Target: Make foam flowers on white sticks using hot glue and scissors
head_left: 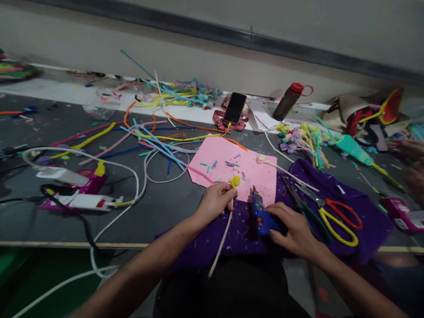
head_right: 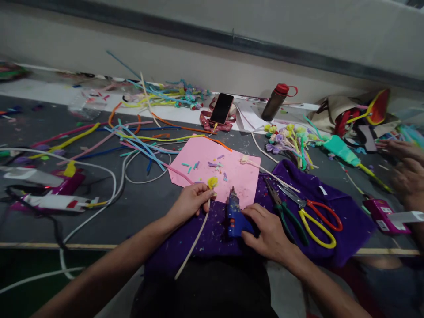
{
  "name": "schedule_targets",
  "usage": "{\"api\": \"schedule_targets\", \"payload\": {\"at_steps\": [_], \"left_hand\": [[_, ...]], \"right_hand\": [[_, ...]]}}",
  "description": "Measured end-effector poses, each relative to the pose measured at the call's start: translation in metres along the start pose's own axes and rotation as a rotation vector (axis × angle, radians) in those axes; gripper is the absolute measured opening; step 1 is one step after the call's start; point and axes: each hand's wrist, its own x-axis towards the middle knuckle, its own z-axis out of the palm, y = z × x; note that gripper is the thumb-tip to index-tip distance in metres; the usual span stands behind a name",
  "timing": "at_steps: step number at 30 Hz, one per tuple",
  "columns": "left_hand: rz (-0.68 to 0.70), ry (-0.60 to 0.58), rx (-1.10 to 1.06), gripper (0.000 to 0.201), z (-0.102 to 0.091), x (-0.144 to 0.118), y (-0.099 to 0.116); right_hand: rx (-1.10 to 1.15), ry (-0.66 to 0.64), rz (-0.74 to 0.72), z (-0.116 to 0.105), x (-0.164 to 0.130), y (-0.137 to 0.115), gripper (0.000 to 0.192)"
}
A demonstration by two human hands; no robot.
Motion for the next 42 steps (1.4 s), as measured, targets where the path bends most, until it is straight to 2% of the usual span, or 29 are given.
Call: {"api": "schedule_targets", "payload": {"at_steps": [3, 5, 7, 9, 12, 15, 19, 26, 32, 42], "left_hand": [[-0.014, -0.013, -0.012, 0.024, -0.001, 0.002, -0.002], [-0.022, -0.025, -0.029, 0.024, -0.001, 0.003, -0.001], [-0.024, -0.034, -0.058, 0.024, -0.001, 0.002, 0.0], [-0.033, -0.044, -0.122, 0.024, -0.002, 0.0, 0.003], [-0.052, -0.052, -0.272, 0.025, -0.002, -0.003, 0.009], [-0.048, -0.028, -0.375, 0.024, -0.004, -0.006, 0.014], [-0.042, 0.001, -0.412, 0.024, -0.008, -0.007, 0.017], [-0.021, 0.013, -0.431, 0.026, -0.014, -0.006, 0.018], [-0.009, 0.002, -0.431, 0.027, -0.014, -0.007, 0.018], [-0.024, 0.006, -0.422, 0.027, -0.015, -0.008, 0.021]], "right_hand": [[0.213, 0.078, 0.066, -0.01, -0.005, 0.003, 0.028], [0.378, 0.131, 0.204, -0.018, -0.008, 0.001, 0.024], [0.551, 0.167, 0.347, -0.022, -0.009, -0.005, 0.026], [0.687, 0.181, 0.428, -0.021, -0.007, -0.013, 0.035], [0.812, 0.169, 0.437, -0.011, 0.0, -0.027, 0.043], [0.888, 0.142, 0.414, 0.003, 0.01, -0.039, 0.04], [0.889, 0.168, 0.337, 0.015, 0.02, -0.044, 0.029], [0.699, 0.129, 0.293, 0.013, 0.027, -0.048, 0.028], [0.644, 0.176, 0.2, 0.02, 0.026, -0.042, 0.023], [0.612, 0.177, 0.2, 0.028, 0.025, -0.031, 0.026]]}}
